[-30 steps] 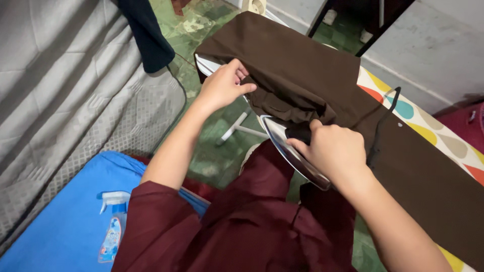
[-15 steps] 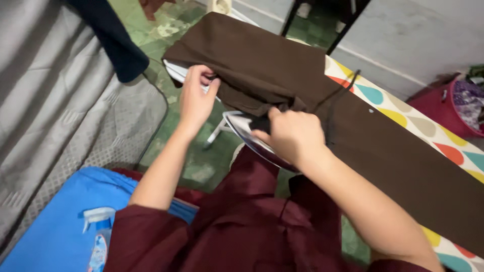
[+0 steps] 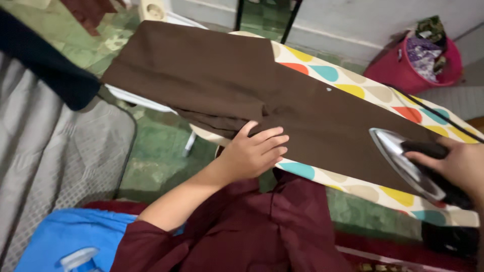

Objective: The person irons a brown garment on an ironing board. They repeatedly smooth the fabric with one hand and move the iron back and forth with the other, adjusting the garment's position multiple times to cover different sections.

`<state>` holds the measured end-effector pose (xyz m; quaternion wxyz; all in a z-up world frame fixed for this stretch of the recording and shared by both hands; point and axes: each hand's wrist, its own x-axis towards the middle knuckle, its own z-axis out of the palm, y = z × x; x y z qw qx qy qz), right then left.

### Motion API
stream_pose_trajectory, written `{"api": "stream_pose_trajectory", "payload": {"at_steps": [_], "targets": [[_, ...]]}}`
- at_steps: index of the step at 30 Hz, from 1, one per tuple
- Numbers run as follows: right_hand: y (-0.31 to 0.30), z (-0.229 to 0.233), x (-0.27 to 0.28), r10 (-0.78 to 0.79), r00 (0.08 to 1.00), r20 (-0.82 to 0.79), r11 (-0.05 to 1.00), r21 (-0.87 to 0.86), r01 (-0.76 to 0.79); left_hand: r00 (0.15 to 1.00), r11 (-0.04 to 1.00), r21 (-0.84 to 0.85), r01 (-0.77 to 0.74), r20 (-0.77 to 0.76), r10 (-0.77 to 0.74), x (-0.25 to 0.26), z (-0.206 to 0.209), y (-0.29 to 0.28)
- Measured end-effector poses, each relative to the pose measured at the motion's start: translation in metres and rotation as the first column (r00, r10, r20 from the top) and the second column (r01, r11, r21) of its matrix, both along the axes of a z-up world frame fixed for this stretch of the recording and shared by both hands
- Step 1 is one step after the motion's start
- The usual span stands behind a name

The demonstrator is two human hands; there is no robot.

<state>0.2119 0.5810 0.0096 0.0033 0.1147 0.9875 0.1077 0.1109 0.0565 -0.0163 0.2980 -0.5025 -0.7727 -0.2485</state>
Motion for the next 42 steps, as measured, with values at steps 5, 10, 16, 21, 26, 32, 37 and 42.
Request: {"api": "stream_pose_trajectory", "payload": {"at_steps": [5,10,16,21,26,32,37,42], "targets": [[0.039,-0.006,-0.006,-0.139,0.99,0.035,0.985,-0.1,0.142,0.935,0.935,0.03,-0.354,-0.013,0.355,0.015,-0.019,0.027],[-0.079,0.054,-0.078,-0.084,0.974,0.21,0.996,0.023,0.081,0.918,0.957,0.003,-0.292,-0.28,0.281,0.014,-0.041,0.024],[-0.204,0.061,-0.176,0.333,0.939,0.09,0.941,-0.101,-0.324,0.997,0.977,-0.209,0.047,-0.05,-0.058,0.008,-0.034,0.03],[-0.277,0.046,-0.248,0.48,0.876,-0.04,0.858,-0.189,-0.478,0.998,0.969,-0.24,0.053,-0.017,-0.059,0.006,-0.036,0.031],[-0.315,0.025,-0.318,0.512,0.854,-0.092,0.821,-0.239,-0.518,0.991,0.984,-0.138,0.116,0.089,-0.104,0.005,-0.037,0.03],[-0.328,0.021,-0.335,0.492,0.867,-0.082,0.832,-0.248,-0.496,0.993,0.993,-0.07,0.099,0.076,-0.094,0.003,-0.038,0.028],[-0.289,0.045,-0.274,0.51,0.859,0.045,0.845,-0.214,-0.49,0.985,0.992,-0.062,0.11,0.144,-0.1,0.007,-0.033,0.028],[-0.258,0.064,-0.217,0.494,0.862,0.113,0.865,-0.163,-0.474,0.987,0.99,-0.074,0.116,0.119,-0.107,0.004,-0.03,0.028]]}}
